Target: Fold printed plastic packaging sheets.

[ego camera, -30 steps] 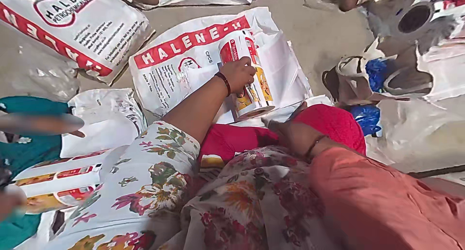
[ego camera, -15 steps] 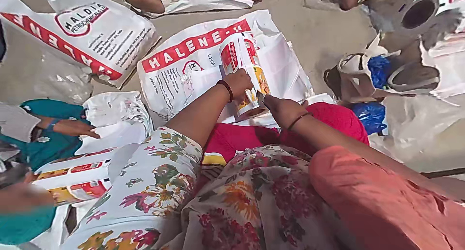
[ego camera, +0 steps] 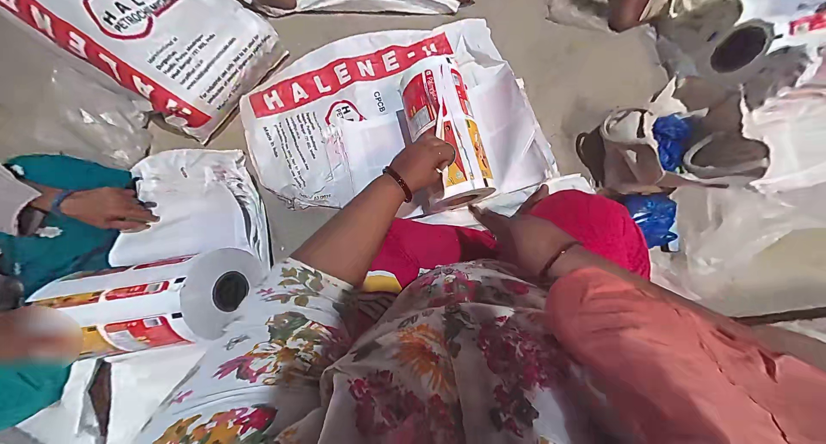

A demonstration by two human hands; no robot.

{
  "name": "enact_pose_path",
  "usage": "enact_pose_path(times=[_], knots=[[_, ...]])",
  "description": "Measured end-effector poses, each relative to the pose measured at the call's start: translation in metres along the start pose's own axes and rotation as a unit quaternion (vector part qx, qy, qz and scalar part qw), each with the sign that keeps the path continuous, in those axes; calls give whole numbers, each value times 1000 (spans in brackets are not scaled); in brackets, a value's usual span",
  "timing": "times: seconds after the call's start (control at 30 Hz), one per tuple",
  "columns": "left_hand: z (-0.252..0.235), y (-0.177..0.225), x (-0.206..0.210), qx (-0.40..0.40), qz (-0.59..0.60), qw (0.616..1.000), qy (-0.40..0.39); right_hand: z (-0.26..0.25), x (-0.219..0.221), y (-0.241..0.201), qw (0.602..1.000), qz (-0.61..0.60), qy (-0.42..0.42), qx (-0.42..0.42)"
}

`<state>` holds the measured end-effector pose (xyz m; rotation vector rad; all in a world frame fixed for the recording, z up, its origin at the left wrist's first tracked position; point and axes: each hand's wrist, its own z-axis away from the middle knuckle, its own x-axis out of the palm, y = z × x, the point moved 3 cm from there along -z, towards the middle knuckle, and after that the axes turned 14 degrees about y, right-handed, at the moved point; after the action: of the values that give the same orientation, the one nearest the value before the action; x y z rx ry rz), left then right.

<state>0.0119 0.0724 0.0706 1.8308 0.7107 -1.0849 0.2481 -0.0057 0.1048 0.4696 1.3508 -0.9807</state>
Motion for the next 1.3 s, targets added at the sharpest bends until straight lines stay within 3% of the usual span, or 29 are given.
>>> enact_pose_path(times=[0.03, 0.17, 0.23, 0.3, 0.37, 0.43, 0.53, 0.77, 1.03, 1.3], knots=[[4, 2, -2, -25, 24, 999, 2, -9, -26, -3, 997, -12, -47, 55], [12, 11, 5, -110, 94, 989, 33, -47, -65, 14, 986, -108, -24, 125], [14, 20, 2, -253, 75, 960, 95, -75, -70, 16, 979, -140, -6, 145], [14, 28, 0, -403, 25, 906, 124, -110, -71, 19, 974, -152, 9, 165], [18, 24, 6, -476, 22, 870, 125, -152, -71, 22, 974, -150, 21, 167], [25, 12, 17, -469, 51, 873, 120, -196, -72, 22, 978, -135, 37, 153], [34, -8, 41, -388, 63, 914, 102, -246, -75, 17, 985, -99, 53, 130], [41, -21, 37, -301, 75, 942, 128, -306, -86, 5, 986, -76, 62, 138], [46, -32, 39, -276, 121, 940, 160, -320, -94, 2, 996, 4, -6, 84], [51, -41, 42, -294, 203, 919, 167, -265, -95, -19, 993, 85, -76, 26]])
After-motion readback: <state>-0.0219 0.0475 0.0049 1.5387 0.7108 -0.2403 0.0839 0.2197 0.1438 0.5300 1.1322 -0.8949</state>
